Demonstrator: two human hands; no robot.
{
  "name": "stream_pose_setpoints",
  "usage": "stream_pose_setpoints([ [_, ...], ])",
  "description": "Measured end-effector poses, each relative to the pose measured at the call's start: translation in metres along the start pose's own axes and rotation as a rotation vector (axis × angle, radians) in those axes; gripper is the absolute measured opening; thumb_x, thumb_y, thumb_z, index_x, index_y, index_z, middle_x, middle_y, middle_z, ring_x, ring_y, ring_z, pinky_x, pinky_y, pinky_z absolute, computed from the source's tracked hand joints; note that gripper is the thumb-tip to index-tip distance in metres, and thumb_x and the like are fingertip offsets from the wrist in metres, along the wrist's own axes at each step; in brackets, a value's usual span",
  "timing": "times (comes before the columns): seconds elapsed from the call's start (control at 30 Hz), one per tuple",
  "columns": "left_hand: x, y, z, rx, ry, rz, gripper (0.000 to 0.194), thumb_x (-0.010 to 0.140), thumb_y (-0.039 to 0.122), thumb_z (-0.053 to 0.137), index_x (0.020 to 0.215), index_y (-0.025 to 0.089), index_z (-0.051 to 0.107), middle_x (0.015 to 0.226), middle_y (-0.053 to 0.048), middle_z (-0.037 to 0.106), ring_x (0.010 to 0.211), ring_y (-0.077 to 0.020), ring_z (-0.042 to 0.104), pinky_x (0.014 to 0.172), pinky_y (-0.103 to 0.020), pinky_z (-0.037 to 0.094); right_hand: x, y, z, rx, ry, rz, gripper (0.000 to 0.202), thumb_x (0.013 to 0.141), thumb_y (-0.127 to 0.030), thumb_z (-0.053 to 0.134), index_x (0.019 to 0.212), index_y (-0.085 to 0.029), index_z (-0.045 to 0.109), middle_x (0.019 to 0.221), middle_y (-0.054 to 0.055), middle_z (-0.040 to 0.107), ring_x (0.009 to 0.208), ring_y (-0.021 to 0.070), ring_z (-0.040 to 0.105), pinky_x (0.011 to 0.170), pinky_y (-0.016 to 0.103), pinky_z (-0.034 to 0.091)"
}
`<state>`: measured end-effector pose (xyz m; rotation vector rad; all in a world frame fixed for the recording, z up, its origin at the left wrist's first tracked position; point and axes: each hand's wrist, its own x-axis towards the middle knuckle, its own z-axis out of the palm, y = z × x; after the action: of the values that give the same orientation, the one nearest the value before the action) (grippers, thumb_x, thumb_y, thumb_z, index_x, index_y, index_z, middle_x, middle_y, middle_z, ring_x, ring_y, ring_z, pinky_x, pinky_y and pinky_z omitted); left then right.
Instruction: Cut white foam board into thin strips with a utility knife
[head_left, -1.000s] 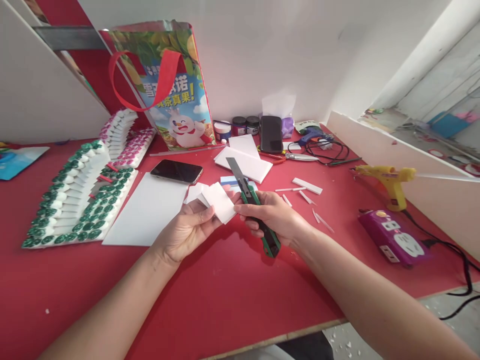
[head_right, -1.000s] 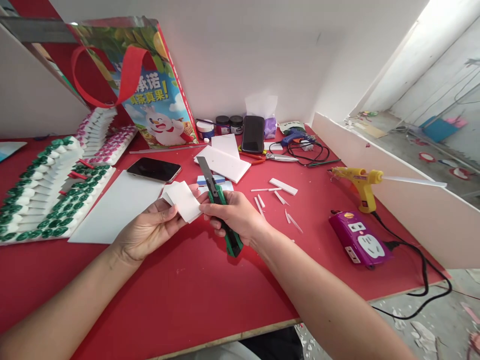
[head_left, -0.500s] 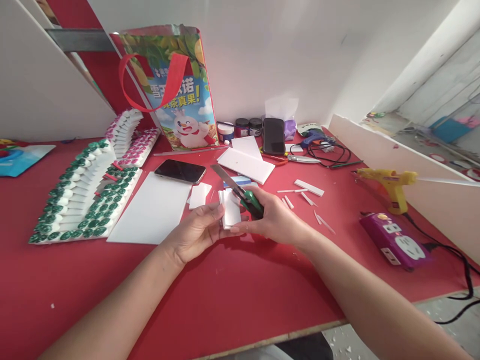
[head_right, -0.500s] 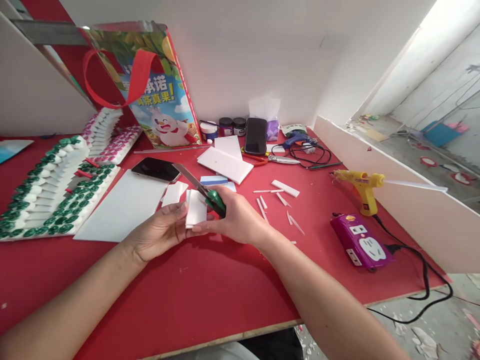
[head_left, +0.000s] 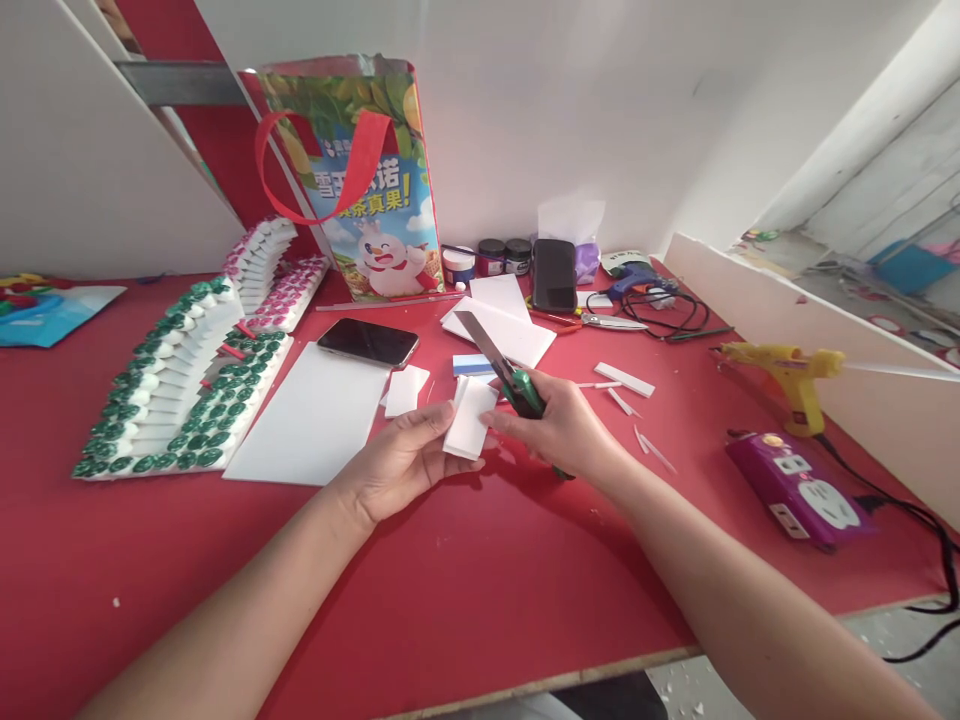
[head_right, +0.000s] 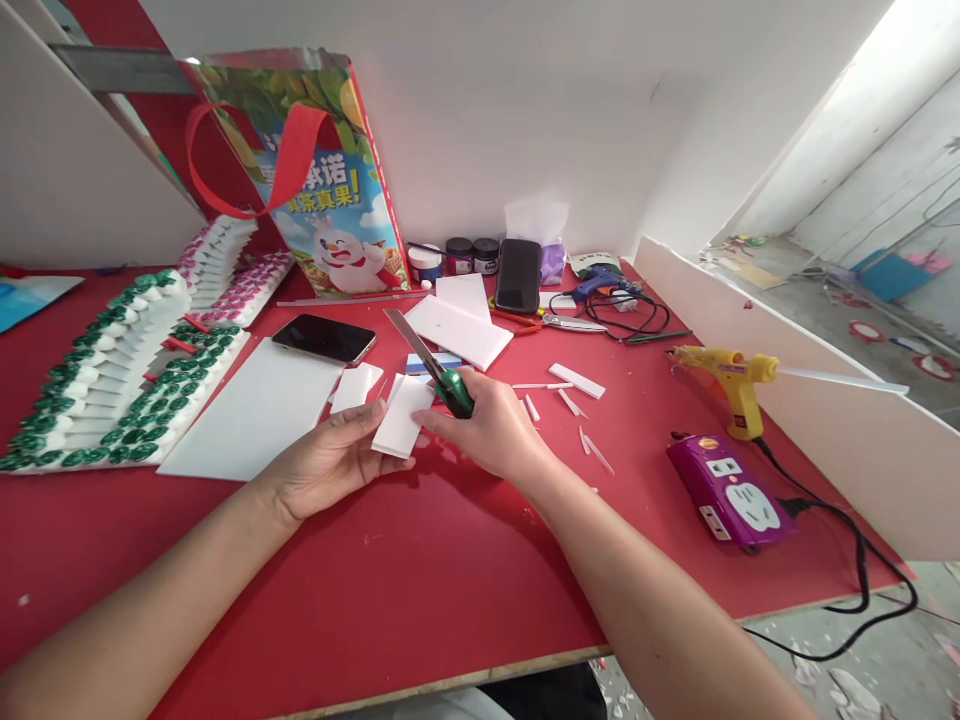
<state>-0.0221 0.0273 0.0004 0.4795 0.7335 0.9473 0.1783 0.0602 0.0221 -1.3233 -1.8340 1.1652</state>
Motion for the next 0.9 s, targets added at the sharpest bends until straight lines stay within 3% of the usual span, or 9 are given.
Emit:
stream_pose_setpoints([
  [0.13, 0.001, -0.001, -0.001, 0.027, 0.044, 0.029, 0.013, 0.087, 0.025, 0.070, 0.090, 0.013, 0.075, 0.099, -0.010, 0.076, 0.086, -0.0225, 0.073, 0.077, -0.034, 0.063, 0.001, -0.005, -0.002, 0.136, 0.007, 0.136, 0.028, 0.072, -0.037, 0.076, 0.088, -0.020, 0.060, 0.049, -0.008, 0.049, 0.039, 0.0098, 0.044, 0.040, 0.023, 0.035],
  [0.27, 0.001, 0.001, -0.002, 0.041, 0.025, 0.055, 0.019, 0.089, 0.026, 0.068, 0.103, 0.014, 0.074, 0.103, -0.011, 0.076, 0.089, -0.0241, 0.074, 0.076, -0.032, 0.062, 0.003, -0.010, -0.017, 0.452, 0.019, 0.210, 0.026, 0.072, -0.030, 0.076, 0.080, -0.020, 0.054, 0.043, -0.008, 0.047, 0.035, 0.0079, 0.038, 0.036, 0.021, 0.031],
  [0.5, -0.003, 0.005, 0.000, -0.019, -0.003, 0.052, 0.027, 0.094, 0.027, 0.060, 0.117, 0.017, 0.069, 0.116, -0.015, 0.073, 0.100, -0.0254, 0.072, 0.082, -0.034, 0.060, 0.012, -0.007, -0.045, 0.853, 0.274, 0.275, 0.026, 0.068, -0.018, 0.079, 0.074, -0.017, 0.054, 0.053, -0.006, 0.047, 0.041, 0.0040, 0.035, 0.034, 0.017, 0.027],
  [0.77, -0.006, 0.006, 0.002, -0.072, 0.000, 0.062, 0.027, 0.094, 0.020, 0.058, 0.118, 0.015, 0.068, 0.114, -0.014, 0.073, 0.101, -0.0262, 0.072, 0.090, -0.039, 0.059, 0.013, 0.001, -0.036, 0.829, 0.269, 0.246, 0.023, 0.066, -0.016, 0.080, 0.080, -0.014, 0.062, 0.062, -0.004, 0.048, 0.045, 0.0043, 0.038, 0.035, 0.018, 0.030],
  [0.9, -0.006, 0.007, 0.003, -0.081, 0.002, 0.053, 0.025, 0.095, 0.020, 0.056, 0.115, 0.015, 0.069, 0.111, -0.014, 0.075, 0.100, -0.0239, 0.073, 0.091, -0.036, 0.058, 0.012, -0.001, -0.034, 0.793, 0.277, 0.243, 0.023, 0.066, -0.018, 0.080, 0.079, -0.014, 0.061, 0.060, -0.004, 0.047, 0.045, 0.0053, 0.039, 0.036, 0.019, 0.030],
])
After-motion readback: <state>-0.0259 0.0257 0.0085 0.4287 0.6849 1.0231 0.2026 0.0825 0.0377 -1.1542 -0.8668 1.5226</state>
